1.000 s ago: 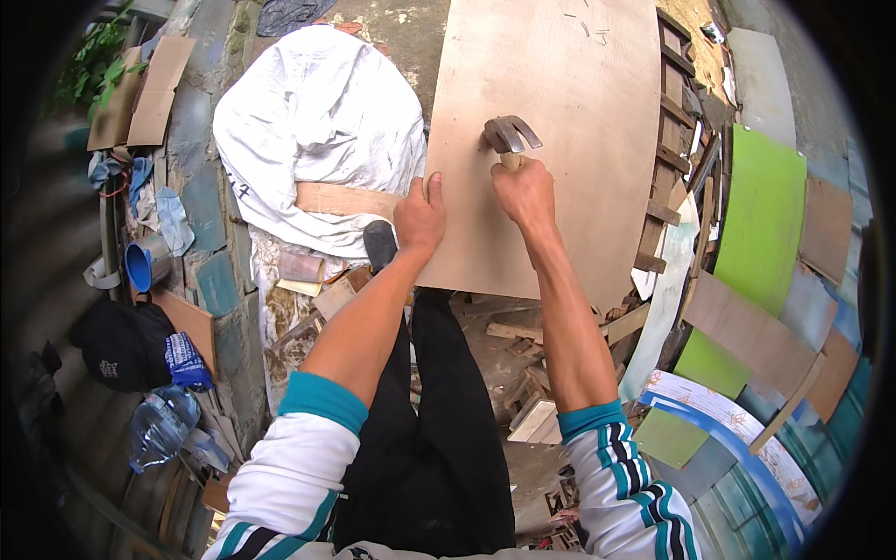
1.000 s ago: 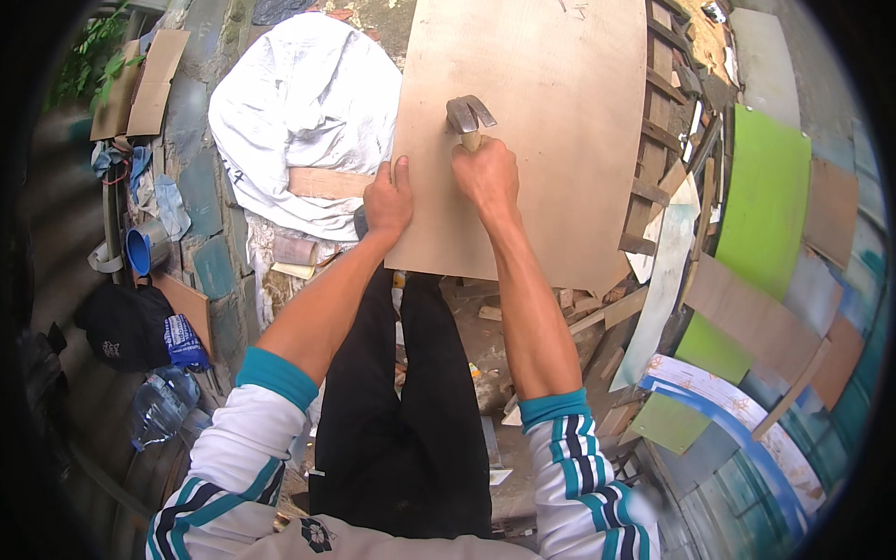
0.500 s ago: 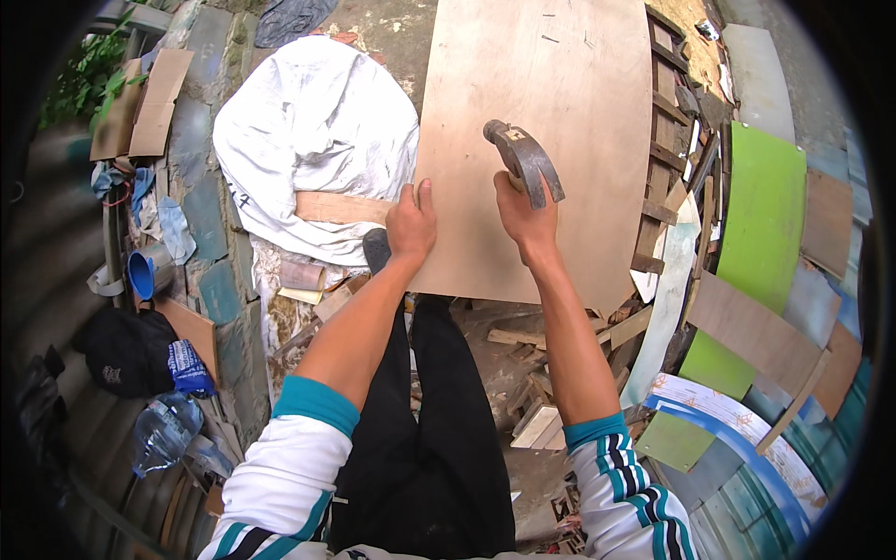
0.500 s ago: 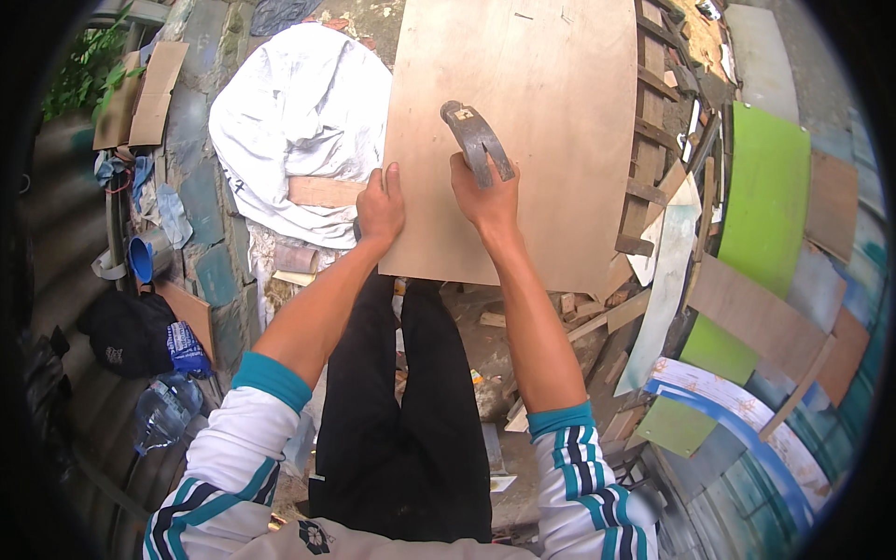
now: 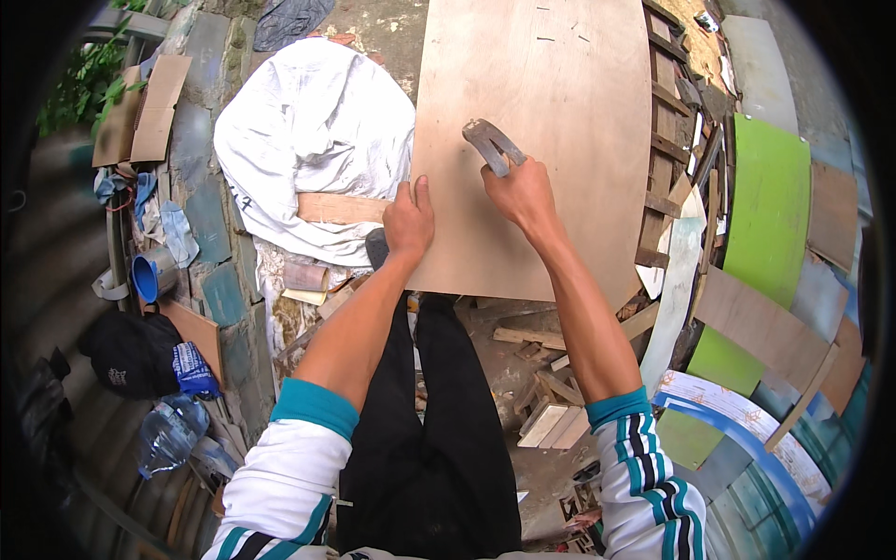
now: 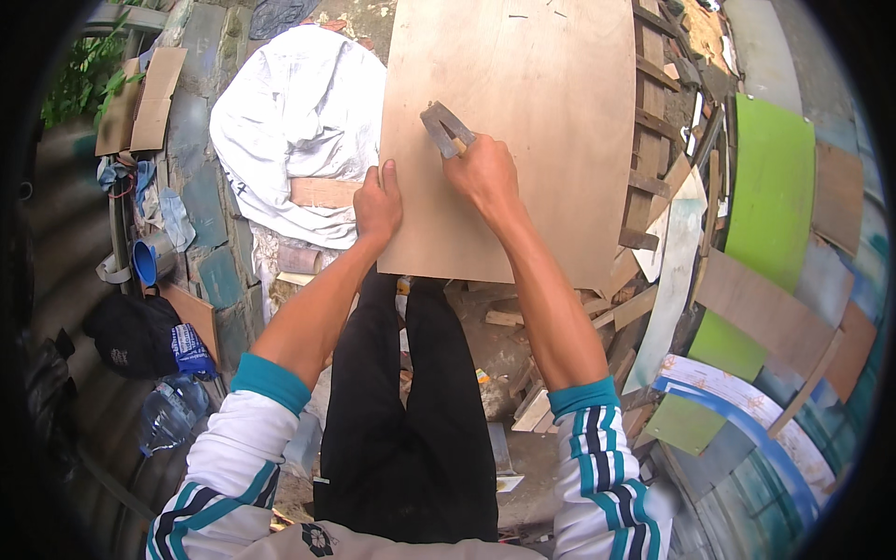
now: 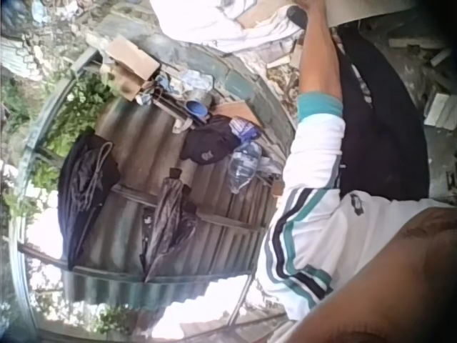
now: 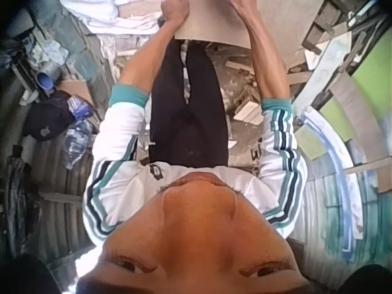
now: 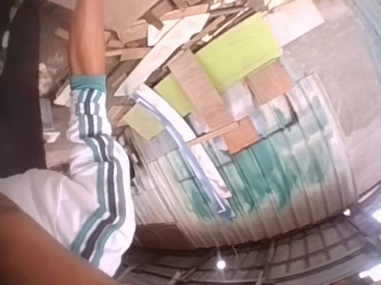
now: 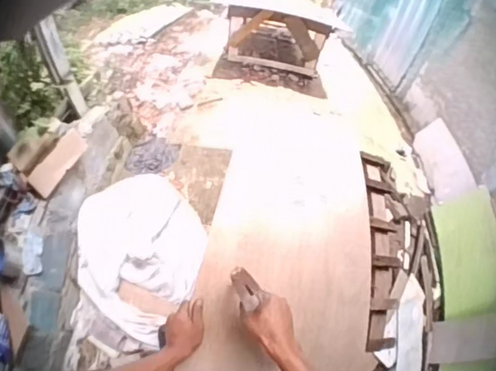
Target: The person repeatedly hammers nails into a large flat wooden board using a claw hammer. They hold the board steady with the left hand and strike each nail with the right hand, working across the surface.
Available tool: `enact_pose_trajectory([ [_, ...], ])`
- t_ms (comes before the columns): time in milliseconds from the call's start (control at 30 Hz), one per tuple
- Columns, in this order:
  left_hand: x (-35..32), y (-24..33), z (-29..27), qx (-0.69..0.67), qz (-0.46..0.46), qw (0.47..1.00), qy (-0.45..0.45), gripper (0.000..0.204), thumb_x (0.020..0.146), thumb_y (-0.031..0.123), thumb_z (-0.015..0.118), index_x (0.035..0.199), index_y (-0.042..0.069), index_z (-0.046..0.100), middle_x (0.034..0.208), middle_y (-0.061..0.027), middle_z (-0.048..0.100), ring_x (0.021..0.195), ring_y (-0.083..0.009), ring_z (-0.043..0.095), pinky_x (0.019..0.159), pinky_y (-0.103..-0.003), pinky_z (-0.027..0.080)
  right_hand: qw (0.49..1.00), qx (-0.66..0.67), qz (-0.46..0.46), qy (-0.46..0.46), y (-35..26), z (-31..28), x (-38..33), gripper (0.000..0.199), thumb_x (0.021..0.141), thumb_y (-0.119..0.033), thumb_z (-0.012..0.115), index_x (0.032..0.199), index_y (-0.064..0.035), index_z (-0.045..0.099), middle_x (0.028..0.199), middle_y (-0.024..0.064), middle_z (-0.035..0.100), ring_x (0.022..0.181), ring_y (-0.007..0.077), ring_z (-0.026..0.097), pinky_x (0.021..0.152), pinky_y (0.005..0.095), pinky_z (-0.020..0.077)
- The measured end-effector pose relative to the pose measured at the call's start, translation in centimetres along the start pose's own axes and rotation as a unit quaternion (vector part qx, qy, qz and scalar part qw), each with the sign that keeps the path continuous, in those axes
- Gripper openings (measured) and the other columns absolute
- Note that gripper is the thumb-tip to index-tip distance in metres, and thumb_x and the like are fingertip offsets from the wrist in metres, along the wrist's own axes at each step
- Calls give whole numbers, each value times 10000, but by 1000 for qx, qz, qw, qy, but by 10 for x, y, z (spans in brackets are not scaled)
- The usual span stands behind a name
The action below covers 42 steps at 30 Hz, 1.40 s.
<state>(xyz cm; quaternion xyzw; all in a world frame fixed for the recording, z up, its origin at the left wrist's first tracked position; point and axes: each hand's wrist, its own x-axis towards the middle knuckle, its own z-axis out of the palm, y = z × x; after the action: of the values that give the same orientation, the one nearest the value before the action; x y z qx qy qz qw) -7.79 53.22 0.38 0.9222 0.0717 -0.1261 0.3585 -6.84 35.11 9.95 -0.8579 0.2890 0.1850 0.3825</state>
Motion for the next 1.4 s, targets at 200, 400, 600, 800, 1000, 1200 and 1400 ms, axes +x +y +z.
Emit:
enact_pose_trajectory([
  [200, -7, 1, 3, -6, -1, 1000, -5, 528, 1047, 469, 465, 937, -30, 599, 745, -348, 635, 743, -555, 621, 691, -608, 471, 991, -127, -16, -47, -6, -9, -1, 250, 837, -215, 650, 895, 14, 731, 820, 277, 706, 774, 469, 690, 724, 473, 558],
  [400, -8, 2, 7, 2, 10, 1000, -11, 539, 1050, 484, 449, 957, -24, 602, 750, -336, 645, 756, -542, 632, 693, -596, 476, 994, -106, 11, -39, 14, -5, 10, 263, 826, -213, 654, 908, 22, 739, 855, 297, 705, 805, 482, 691, 753, 471, 569],
  [600, -6, 7, 9, -2, 6, 1000, -14, 530, 1050, 481, 445, 968, -18, 606, 775, -327, 656, 775, -531, 637, 720, -590, 480, 998, -53, -11, -21, 34, 6, 13, 265, 825, -225, 637, 930, -10, 750, 890, 290, 712, 835, 470, 695, 792, 494, 562],
  [800, -5, 4, 2, 11, -2, 1000, -9, 516, 1052, 471, 443, 973, -13, 605, 793, -322, 660, 784, -524, 639, 725, -574, 482, 993, -87, 12, 77, 20, -8, -5, 206, 836, -227, 702, 991, -91, 712, 830, 193, 721, 805, 414, 697, 725, 507, 545],
  [1000, -9, 12, 0, -2, -23, 1000, -13, 532, 1052, 457, 441, 1053, -36, 643, 889, -312, 685, 872, -495, 662, 785, -536, 494, 941, -184, -51, 279, 122, -40, 6, 306, 824, -345, 784, 922, -96, 637, 867, 123, 705, 829, 368, 672, 696, 498, 501],
  [1200, -9, 15, 0, -35, -38, 999, -17, 506, 1042, 437, 497, 1065, -42, 658, 874, -289, 690, 850, -475, 662, 776, -494, 499, 921, -218, -64, 315, 173, -59, 16, 412, 802, -419, 806, 923, -73, 618, 908, 116, 683, 888, 349, 641, 776, 475, 480],
  [1400, -8, 13, -5, -58, -41, 997, 3, 522, 1037, 456, 523, 1016, -48, 659, 776, -179, 689, 711, -278, 652, 712, -397, 498, 933, -200, -72, 291, 175, -60, 21, 412, 797, -401, 805, 937, -59, 623, 958, 130, 664, 920, 357, 644, 792, 480, 515],
])
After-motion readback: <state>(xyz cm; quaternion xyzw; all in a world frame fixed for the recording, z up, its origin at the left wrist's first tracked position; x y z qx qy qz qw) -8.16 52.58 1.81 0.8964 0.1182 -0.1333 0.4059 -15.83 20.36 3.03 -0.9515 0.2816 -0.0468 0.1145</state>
